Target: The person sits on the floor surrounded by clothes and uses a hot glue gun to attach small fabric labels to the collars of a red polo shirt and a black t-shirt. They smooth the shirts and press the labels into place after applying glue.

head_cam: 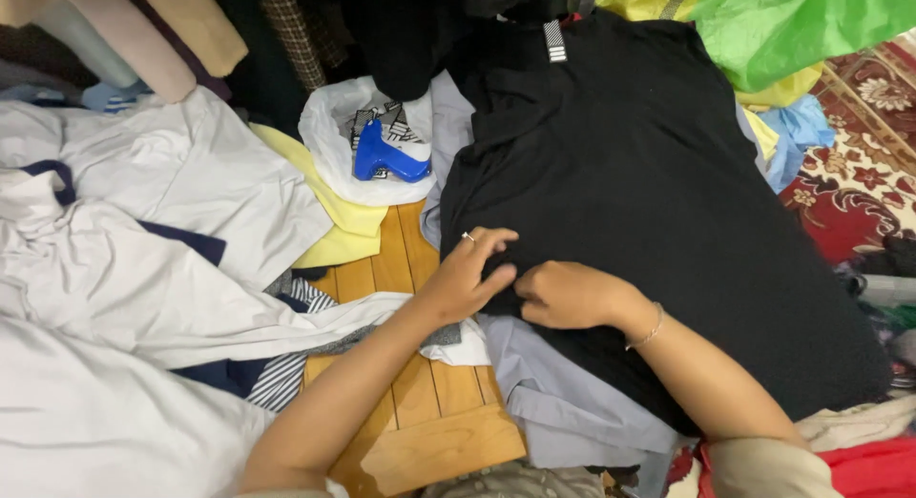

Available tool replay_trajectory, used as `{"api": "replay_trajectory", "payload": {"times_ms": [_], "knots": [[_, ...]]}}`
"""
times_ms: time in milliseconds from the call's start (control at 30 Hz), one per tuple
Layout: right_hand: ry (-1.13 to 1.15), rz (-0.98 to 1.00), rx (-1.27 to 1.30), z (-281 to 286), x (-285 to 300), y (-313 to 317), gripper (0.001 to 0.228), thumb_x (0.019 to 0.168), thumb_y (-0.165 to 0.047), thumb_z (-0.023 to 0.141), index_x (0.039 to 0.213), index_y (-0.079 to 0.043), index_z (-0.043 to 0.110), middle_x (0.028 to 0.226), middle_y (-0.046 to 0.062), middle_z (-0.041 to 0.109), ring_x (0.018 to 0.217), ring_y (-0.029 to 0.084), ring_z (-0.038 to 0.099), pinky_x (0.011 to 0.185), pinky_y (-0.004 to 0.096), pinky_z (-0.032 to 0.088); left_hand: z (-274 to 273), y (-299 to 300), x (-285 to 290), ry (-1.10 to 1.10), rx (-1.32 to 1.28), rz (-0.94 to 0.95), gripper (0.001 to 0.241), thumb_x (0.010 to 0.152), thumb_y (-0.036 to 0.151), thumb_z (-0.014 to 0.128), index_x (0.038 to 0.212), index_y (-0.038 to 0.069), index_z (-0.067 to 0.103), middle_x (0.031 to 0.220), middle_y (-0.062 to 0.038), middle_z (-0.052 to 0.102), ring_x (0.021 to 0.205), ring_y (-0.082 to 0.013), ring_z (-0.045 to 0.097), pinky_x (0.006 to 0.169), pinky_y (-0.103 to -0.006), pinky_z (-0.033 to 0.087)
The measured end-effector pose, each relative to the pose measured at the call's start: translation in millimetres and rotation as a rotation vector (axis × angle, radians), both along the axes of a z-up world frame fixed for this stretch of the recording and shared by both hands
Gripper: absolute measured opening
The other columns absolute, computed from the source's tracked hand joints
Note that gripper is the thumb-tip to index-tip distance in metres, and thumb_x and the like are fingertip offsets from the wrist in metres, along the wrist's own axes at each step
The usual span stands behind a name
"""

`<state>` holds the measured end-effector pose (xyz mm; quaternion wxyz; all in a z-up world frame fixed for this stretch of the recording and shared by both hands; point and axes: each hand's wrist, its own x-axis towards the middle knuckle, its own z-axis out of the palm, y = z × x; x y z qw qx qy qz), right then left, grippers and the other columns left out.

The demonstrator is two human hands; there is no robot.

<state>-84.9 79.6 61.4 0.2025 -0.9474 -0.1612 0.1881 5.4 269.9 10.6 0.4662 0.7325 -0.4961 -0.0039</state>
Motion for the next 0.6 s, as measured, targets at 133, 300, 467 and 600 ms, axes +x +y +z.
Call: {"api": "replay_trajectory", "payload": {"times_ms": [133,300,467,600], "knots": [[0.084,0.01,0.083,15,1,-6,0.026,0.093,-0.022,0.059,0.081,-0.005,0.073,0.069,0.011,0.071,0.068,0.03,0.073,0.061,0.038,0.058,2,22,-3,-0.441,-0.045,-0.173,0.072,0.083,0.071,0.064,0.126,0.013,0.064,0.11,-0.012,0.064,0.107,-0.0295,0.062,0.088,-0.0398,0.051],[0.214,0.098,0.298,26,-12,0,0.03,0.1,-0.022,0.059,0.076,-0.008,0.069,0.059,0.007,0.068,0.06,0.02,0.069,0.059,0.034,0.057,-15,33,-15,-0.402,-0.044,-0.168,0.026,0.081,0.031,0.08,0.096,0.013,0.067,0.098,-0.006,0.062,0.099,-0.0285,0.059,0.084,-0.0402,0.047],[0.655,0.204,0.546,-30,-27,5,0.023,0.107,-0.021,0.054,0.107,-0.001,0.065,0.071,0.015,0.062,0.051,0.019,0.067,0.049,0.028,0.056,11,47,-34,0.179,0.261,-0.504,0.023,0.079,0.03,0.079,0.089,0.01,0.072,0.087,-0.006,0.073,0.089,-0.0222,0.065,0.08,-0.0389,0.055],[0.862,0.52,0.34,-19,-56,55,0.042,0.11,-0.038,0.042,0.105,0.001,0.058,0.088,0.017,0.068,0.057,0.022,0.07,0.055,0.025,0.051,74,49,-67,0.226,1.123,-0.827,0.053,0.077,0.058,0.067,0.102,0.013,0.076,0.082,0.005,0.072,0.074,-0.0084,0.058,0.07,-0.0272,0.048]]}}
